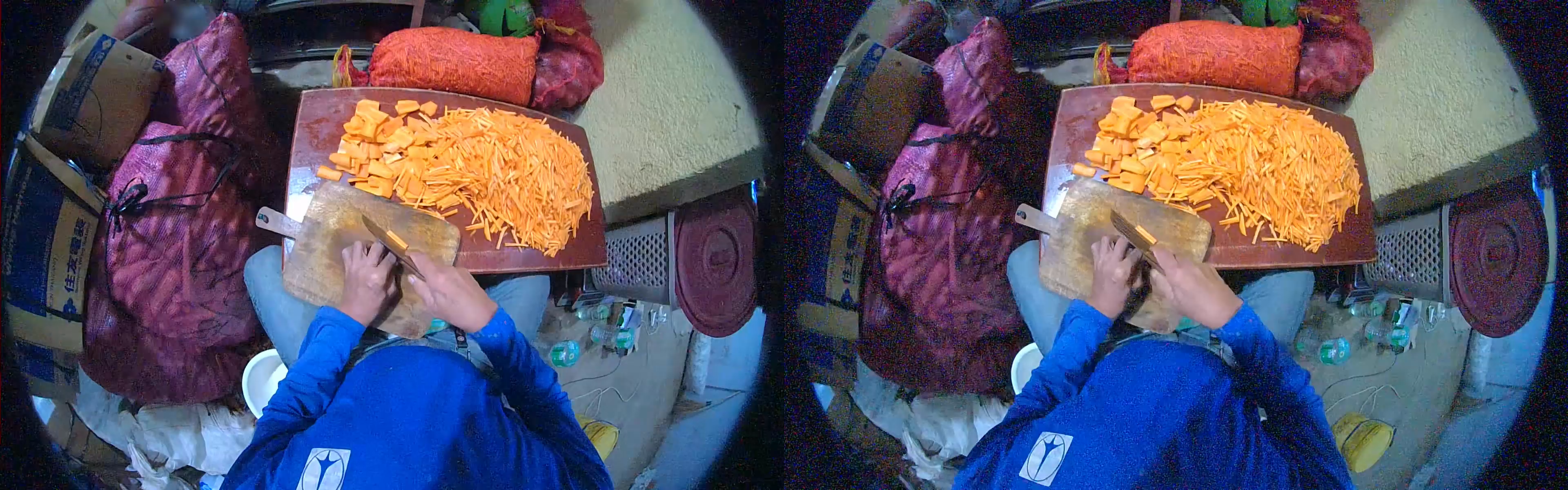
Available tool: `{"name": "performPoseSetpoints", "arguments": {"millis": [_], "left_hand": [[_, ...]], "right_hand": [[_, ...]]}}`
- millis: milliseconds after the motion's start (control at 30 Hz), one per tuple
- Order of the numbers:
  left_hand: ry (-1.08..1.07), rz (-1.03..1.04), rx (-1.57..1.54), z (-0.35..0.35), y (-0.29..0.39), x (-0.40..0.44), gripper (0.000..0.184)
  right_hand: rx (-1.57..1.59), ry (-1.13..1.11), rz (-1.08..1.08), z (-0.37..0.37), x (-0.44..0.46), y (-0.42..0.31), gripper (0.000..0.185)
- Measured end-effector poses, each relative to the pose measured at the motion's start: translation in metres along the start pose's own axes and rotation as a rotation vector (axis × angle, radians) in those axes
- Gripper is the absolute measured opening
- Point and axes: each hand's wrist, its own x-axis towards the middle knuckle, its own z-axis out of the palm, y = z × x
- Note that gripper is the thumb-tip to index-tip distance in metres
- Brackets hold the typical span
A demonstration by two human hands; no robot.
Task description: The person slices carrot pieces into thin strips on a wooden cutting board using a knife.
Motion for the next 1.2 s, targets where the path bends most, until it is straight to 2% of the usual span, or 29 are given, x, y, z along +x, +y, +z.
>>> {"name": "performPoseSetpoints", "arguments": {"millis": [167,400,533,600,700,767,833,867,1000,1067,1200], "left_hand": [[-0.024,0.0,-0.049,0.001,-0.004,-0.009,0.041],[0.015,-0.002,-0.048,-0.005,-0.001,-0.008,0.035],[0.004,-0.007,-0.053,-0.002,-0.005,-0.01,0.036],[0.037,0.005,-0.074,0.0,-0.008,-0.01,0.037],[0.028,0.017,-0.05,-0.002,-0.008,-0.008,0.038],[0.037,0.014,-0.06,-0.009,-0.001,-0.006,0.037],[0.051,0.019,-0.072,-0.007,0.0,-0.008,0.038],[0.071,0.019,-0.075,-0.007,-0.002,-0.006,0.038],[0.051,0.027,-0.096,-0.008,-0.008,-0.009,0.039],[0.03,0.033,-0.116,-0.002,-0.012,-0.013,0.04],[-0.01,-0.029,-0.148,0.0,-0.009,-0.017,0.045]], "right_hand": [[0.017,-0.054,0.058,-0.011,-0.034,-0.012,0.045],[0.043,-0.004,0.004,0.008,0.002,-0.001,0.044],[-0.009,-0.029,-0.048,-0.004,-0.016,-0.002,0.048],[0.021,-0.053,0.044,-0.013,-0.032,-0.014,0.05],[0.003,-0.025,0.02,0.005,-0.027,0.0,0.052],[-0.01,0.017,-0.012,0.011,-0.01,-0.001,0.048],[0.001,-0.063,0.072,0.008,0.006,-0.007,0.043],[0.009,-0.022,0.018,0.007,0.007,-0.008,0.042],[0.016,-0.029,-0.008,-0.009,-0.016,-0.017,0.041],[0.07,-0.075,0.107,-0.016,-0.028,-0.025,0.04],[0.058,-0.038,0.101,0.004,-0.016,-0.011,0.041]]}}
